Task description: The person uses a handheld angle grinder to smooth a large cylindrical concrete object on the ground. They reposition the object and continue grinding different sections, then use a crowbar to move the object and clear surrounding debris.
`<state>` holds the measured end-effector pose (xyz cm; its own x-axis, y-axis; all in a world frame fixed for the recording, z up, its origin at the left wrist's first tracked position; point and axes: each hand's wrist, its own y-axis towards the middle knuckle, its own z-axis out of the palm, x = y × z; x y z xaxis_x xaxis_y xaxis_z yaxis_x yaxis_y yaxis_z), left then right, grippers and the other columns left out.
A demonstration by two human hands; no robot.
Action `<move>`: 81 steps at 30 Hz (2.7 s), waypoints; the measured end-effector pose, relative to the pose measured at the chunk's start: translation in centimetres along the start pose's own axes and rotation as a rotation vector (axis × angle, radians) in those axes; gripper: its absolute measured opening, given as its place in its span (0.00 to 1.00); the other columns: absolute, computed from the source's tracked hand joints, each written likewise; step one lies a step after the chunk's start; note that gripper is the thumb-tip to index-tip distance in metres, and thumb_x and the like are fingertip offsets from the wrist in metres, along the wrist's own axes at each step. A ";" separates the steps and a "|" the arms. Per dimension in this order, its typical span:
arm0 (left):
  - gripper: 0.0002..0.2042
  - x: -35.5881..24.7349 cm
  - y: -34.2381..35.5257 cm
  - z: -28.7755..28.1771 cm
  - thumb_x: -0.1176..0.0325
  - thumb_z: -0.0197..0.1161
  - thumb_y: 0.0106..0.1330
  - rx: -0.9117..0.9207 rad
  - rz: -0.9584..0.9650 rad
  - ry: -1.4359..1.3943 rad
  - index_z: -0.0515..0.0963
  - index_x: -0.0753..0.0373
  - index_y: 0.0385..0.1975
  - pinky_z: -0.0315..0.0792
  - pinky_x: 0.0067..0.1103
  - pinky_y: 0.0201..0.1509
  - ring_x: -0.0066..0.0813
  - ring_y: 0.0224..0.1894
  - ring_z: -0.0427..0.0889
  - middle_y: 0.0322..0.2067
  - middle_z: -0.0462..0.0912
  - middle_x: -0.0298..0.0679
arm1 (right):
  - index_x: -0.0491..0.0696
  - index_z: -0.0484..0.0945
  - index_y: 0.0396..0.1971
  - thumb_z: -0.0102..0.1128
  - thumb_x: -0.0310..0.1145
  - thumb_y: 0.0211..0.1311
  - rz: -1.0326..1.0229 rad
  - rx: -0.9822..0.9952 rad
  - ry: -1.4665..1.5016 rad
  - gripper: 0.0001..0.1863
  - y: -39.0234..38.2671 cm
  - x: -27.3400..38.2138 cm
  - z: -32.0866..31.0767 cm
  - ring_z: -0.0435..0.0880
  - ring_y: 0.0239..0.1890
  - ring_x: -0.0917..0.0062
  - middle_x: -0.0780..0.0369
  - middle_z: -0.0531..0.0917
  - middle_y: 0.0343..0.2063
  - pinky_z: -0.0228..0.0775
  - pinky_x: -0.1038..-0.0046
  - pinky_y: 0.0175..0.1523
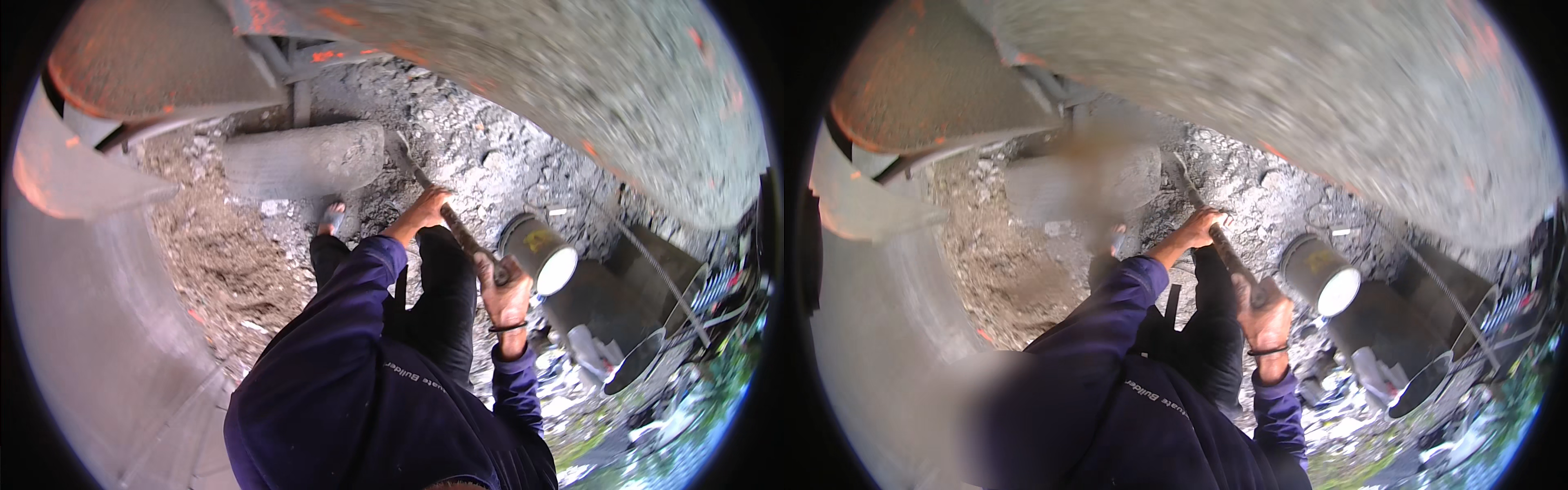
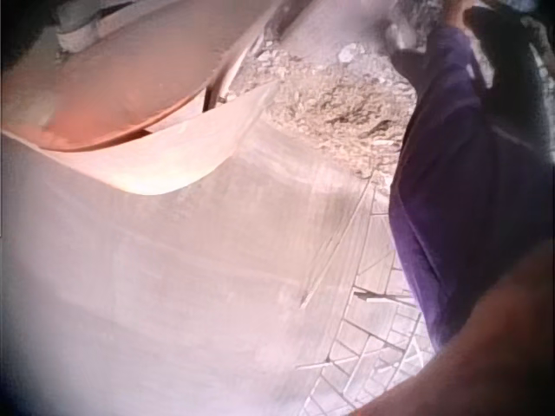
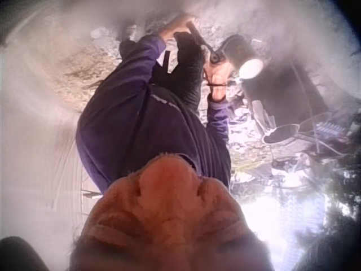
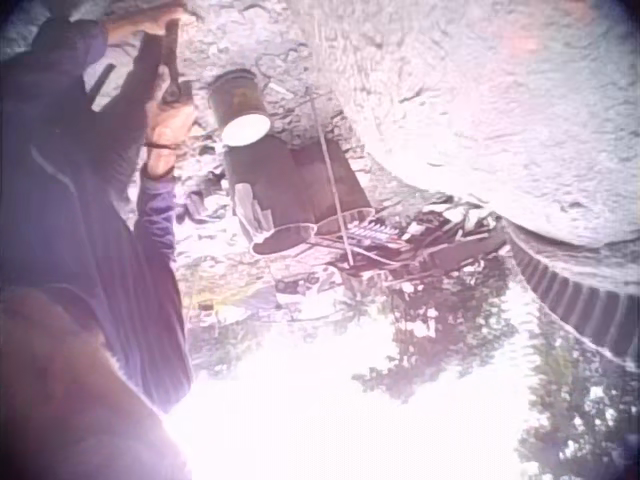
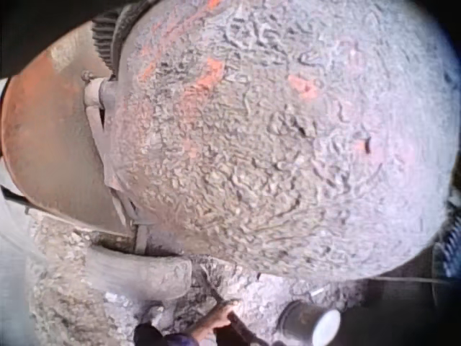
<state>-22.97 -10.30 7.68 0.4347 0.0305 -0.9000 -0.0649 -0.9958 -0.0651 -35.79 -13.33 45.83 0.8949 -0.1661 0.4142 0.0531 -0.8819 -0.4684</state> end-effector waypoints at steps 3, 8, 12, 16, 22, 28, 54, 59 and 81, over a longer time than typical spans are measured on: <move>0.19 1.2 -3.2 -1.4 0.70 0.76 0.49 0.293 0.023 0.051 0.80 0.63 0.41 0.71 0.41 0.62 0.51 0.56 0.79 0.45 0.83 0.47 | 0.45 0.79 0.26 0.73 0.55 0.64 0.069 -0.002 0.032 0.26 -5.7 0.5 3.2 0.85 0.24 0.48 0.48 0.81 0.17 0.75 0.56 0.29; 0.14 4.4 -9.7 -7.5 0.73 0.74 0.46 0.518 0.273 0.018 0.76 0.59 0.32 0.72 0.44 0.57 0.55 0.51 0.78 0.40 0.80 0.47 | 0.41 0.73 0.25 0.75 0.45 0.63 0.239 -0.059 0.439 0.24 -14.0 5.5 10.8 0.86 0.24 0.50 0.46 0.81 0.17 0.74 0.56 0.28; 0.15 6.9 -15.1 -9.5 0.73 0.74 0.52 0.569 0.282 0.046 0.76 0.58 0.38 0.71 0.42 0.66 0.53 0.57 0.78 0.45 0.81 0.46 | 0.40 0.74 0.26 0.75 0.42 0.63 0.401 -0.079 0.447 0.22 -17.0 7.9 16.4 0.87 0.25 0.49 0.46 0.82 0.18 0.76 0.59 0.31; 0.16 8.3 -18.6 -9.1 0.76 0.74 0.52 0.614 0.185 0.101 0.77 0.57 0.39 0.67 0.40 0.73 0.52 0.61 0.77 0.46 0.81 0.45 | 0.39 0.75 0.26 0.74 0.42 0.63 0.416 -0.167 0.470 0.22 -19.9 7.1 20.5 0.87 0.26 0.49 0.45 0.81 0.17 0.75 0.58 0.29; 0.21 9.1 -22.2 -10.1 0.78 0.74 0.50 0.653 0.230 0.209 0.78 0.55 0.44 0.63 0.38 0.78 0.48 0.65 0.75 0.52 0.80 0.41 | 0.39 0.75 0.27 0.75 0.41 0.63 0.438 -0.222 0.627 0.21 -24.4 6.2 25.0 0.87 0.27 0.48 0.45 0.81 0.18 0.77 0.59 0.30; 0.24 10.8 -24.3 -8.6 0.76 0.75 0.48 0.810 0.327 0.330 0.79 0.54 0.48 0.69 0.36 0.74 0.47 0.70 0.72 0.55 0.80 0.38 | 0.41 0.73 0.27 0.75 0.38 0.64 0.507 -0.228 0.663 0.19 -29.8 2.3 29.9 0.83 0.20 0.64 0.50 0.79 0.17 0.74 0.66 0.29; 0.14 5.8 -41.1 -6.4 0.55 0.73 0.55 0.494 0.067 0.710 0.82 0.50 0.38 0.69 0.44 0.57 0.44 0.55 0.81 0.43 0.87 0.37 | 0.40 0.83 0.30 0.74 0.45 0.67 0.321 0.098 1.053 0.20 -35.6 -17.7 24.3 0.73 0.09 0.83 0.66 0.77 0.12 0.65 0.77 0.16; 0.11 -1.8 -49.4 -14.3 0.61 0.76 0.50 0.453 0.164 0.632 0.80 0.54 0.27 0.65 0.37 0.49 0.40 0.41 0.83 0.31 0.84 0.33 | 0.40 0.83 0.27 0.76 0.46 0.61 -0.005 -0.033 0.750 0.21 -43.0 -16.4 20.8 0.74 0.19 0.82 0.63 0.77 0.15 0.64 0.72 0.25; 0.15 13.1 -21.9 1.1 0.58 0.73 0.63 0.391 0.490 0.404 0.75 0.57 0.23 0.74 0.37 0.52 0.42 0.37 0.81 0.27 0.79 0.37 | 0.43 0.79 0.34 0.77 0.38 0.62 0.124 -0.326 0.601 0.16 -31.3 -13.4 34.4 0.85 0.20 0.62 0.55 0.78 0.19 0.72 0.67 0.24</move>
<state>-16.85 12.01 -3.11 0.5655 -0.5183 -0.6415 -0.6184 -0.7812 0.0861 -34.22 31.63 28.10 0.4801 -0.4067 0.7773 -0.2538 -0.9126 -0.3207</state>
